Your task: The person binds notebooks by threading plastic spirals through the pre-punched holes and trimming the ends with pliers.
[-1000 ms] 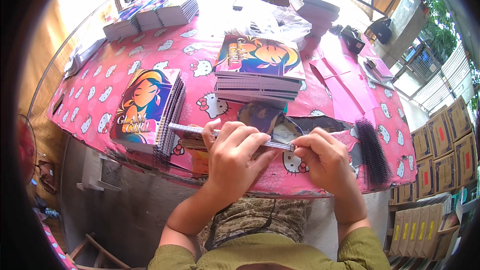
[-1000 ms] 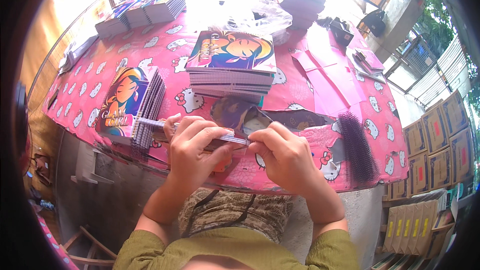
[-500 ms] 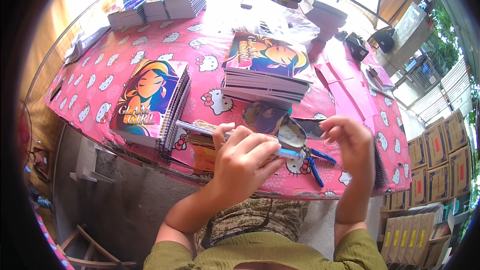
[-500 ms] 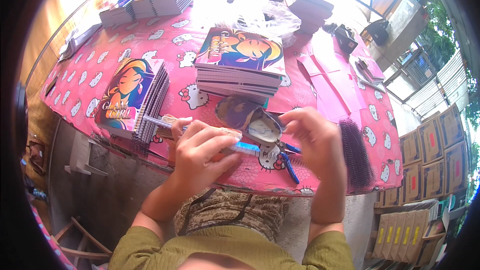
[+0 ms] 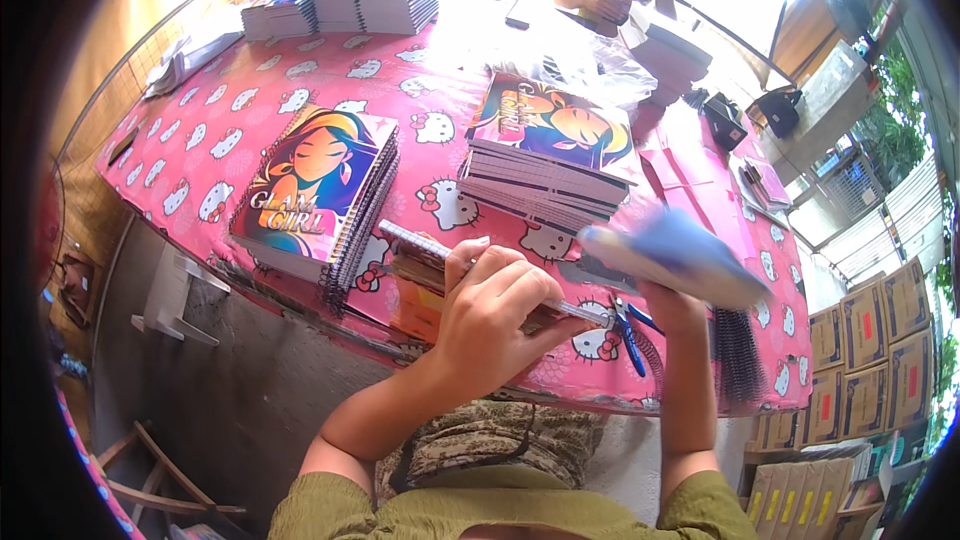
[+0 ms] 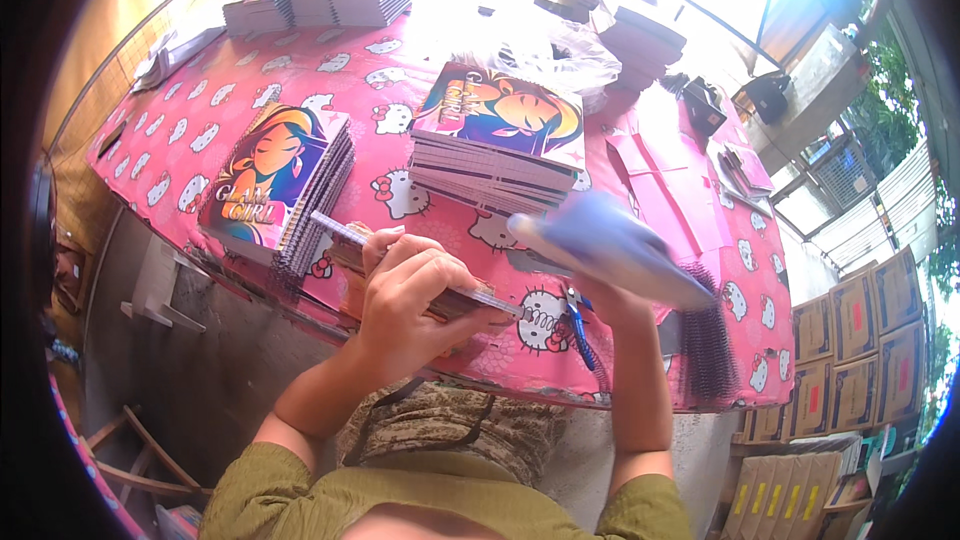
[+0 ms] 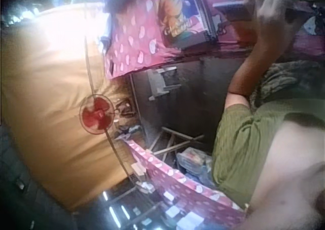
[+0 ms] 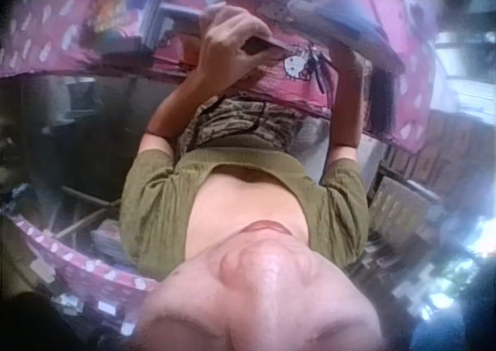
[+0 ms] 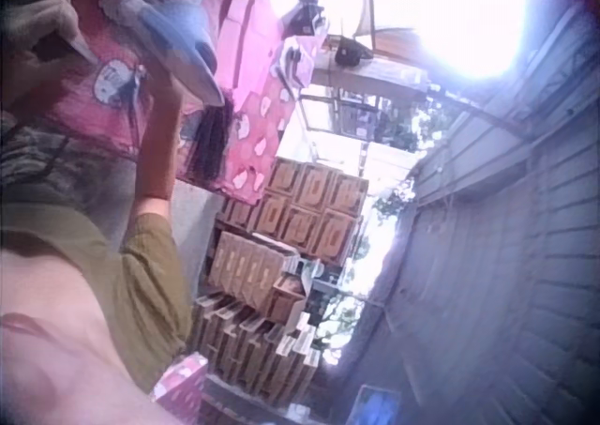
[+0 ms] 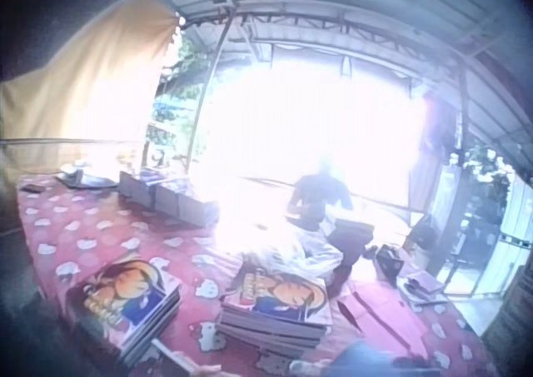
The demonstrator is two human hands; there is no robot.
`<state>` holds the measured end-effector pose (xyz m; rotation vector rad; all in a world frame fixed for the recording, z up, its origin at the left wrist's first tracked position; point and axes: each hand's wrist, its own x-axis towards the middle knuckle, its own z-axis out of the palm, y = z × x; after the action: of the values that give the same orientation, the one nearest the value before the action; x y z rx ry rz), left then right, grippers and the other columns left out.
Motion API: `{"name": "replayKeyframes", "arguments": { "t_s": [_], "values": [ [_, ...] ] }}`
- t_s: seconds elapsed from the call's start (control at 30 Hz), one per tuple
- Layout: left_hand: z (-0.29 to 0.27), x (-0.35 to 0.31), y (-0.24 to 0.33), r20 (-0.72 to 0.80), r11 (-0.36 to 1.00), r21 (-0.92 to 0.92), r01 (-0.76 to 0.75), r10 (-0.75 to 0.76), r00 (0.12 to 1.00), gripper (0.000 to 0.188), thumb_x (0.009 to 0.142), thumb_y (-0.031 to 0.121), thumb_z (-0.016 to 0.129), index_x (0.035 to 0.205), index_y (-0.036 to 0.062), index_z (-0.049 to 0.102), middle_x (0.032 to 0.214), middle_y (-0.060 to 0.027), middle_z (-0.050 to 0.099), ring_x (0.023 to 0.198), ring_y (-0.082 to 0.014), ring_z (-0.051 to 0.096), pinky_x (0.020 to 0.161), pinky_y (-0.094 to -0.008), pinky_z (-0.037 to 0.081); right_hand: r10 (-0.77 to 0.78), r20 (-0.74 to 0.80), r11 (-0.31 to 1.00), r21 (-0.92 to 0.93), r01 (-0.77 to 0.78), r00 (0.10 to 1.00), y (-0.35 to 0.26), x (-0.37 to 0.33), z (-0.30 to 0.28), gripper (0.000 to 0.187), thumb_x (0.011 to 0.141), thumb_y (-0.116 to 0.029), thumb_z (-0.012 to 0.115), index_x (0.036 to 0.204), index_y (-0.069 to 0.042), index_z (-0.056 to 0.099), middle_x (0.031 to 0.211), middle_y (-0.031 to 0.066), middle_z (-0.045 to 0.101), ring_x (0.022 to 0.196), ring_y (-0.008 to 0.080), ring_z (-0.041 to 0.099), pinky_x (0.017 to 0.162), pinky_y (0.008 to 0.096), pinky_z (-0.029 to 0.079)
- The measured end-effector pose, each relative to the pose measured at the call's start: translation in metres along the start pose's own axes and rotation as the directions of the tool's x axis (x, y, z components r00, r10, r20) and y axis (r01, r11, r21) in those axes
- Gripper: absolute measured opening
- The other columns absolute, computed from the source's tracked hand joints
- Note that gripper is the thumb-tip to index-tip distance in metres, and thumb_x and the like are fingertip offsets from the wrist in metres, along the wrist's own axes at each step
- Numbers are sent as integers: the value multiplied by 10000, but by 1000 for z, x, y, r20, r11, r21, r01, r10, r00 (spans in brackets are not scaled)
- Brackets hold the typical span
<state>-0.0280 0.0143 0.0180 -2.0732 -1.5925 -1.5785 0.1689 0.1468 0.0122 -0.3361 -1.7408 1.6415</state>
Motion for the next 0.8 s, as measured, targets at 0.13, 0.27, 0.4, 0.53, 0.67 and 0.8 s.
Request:
{"name": "replayKeyframes", "arguments": {
  "t_s": [0.13, 0.27, 0.4, 0.53, 0.67, 0.8],
  "values": [
    [5, 3, 0, 6, 998, -68, -5, 5, 1000, 317, 643, 305, 839, 763, 131, 602, 736, 18, 611, 800, -185, 583, 895, -384, 336, -183, 93, 904, -376, 204, 979, 27, -20, -48, 389, 863, -241, 674, 1171, -27, 572, 1045, 132, 656, 922, 211, 635, 851, 366, 508],
    [5, 0, 0, -28, 998, -58, 9, -11, 1000, 312, 608, 285, 867, 728, 138, 619, 740, 24, 638, 780, -165, 597, 865, -366, 343, -38, 119, 955, 298, 1, 992, 2, -13, -34, 244, 888, -280, 651, 951, -44, 653, 867, 89, 661, 772, 167, 605, 749, 311, 486],
    [8, -4, 1, -57, 994, -92, 53, -59, 997, 509, 633, 349, 870, 987, 116, 589, 742, 30, 658, 759, -161, 607, 882, -376, 326, 2, -44, 821, -571, -27, 999, -1, -10, -17, 285, 735, -139, 814, 933, -1, 663, 803, 47, 657, 713, 112, 609, 645, 283, 512],
    [5, -1, 0, -27, 983, -160, 93, -99, 995, 755, 696, 394, 833, 1252, 69, 439, 890, -26, 661, 872, -195, 616, 925, -416, 301, 147, -119, 828, -528, -188, 982, -15, 3, 1, 266, 727, -75, 806, 934, 8, 661, 791, 45, 664, 745, 89, 615, 668, 270, 519],
    [-17, -1, 3, 83, 994, 75, 83, -89, 992, 682, 691, 347, 823, 1244, 88, 518, 1258, -110, 521, 1190, -284, 469, 1013, -577, 212, 131, -66, 893, -427, -146, 989, -5, 10, -4, 395, 731, -99, 812, 1051, 24, 615, 950, 67, 682, 876, 87, 623, 738, 280, 536],
    [-35, -2, -10, 35, 953, 263, 149, -163, 986, 448, 634, 364, 844, 958, 100, 684, 1377, -123, 417, 1313, -339, 324, 1010, -693, 127, 70, 30, 929, -365, -54, 997, -1, 17, 4, 392, 737, -90, 808, 1055, 28, 612, 934, 82, 675, 906, 91, 619, 786, 292, 548]
  ]
}}
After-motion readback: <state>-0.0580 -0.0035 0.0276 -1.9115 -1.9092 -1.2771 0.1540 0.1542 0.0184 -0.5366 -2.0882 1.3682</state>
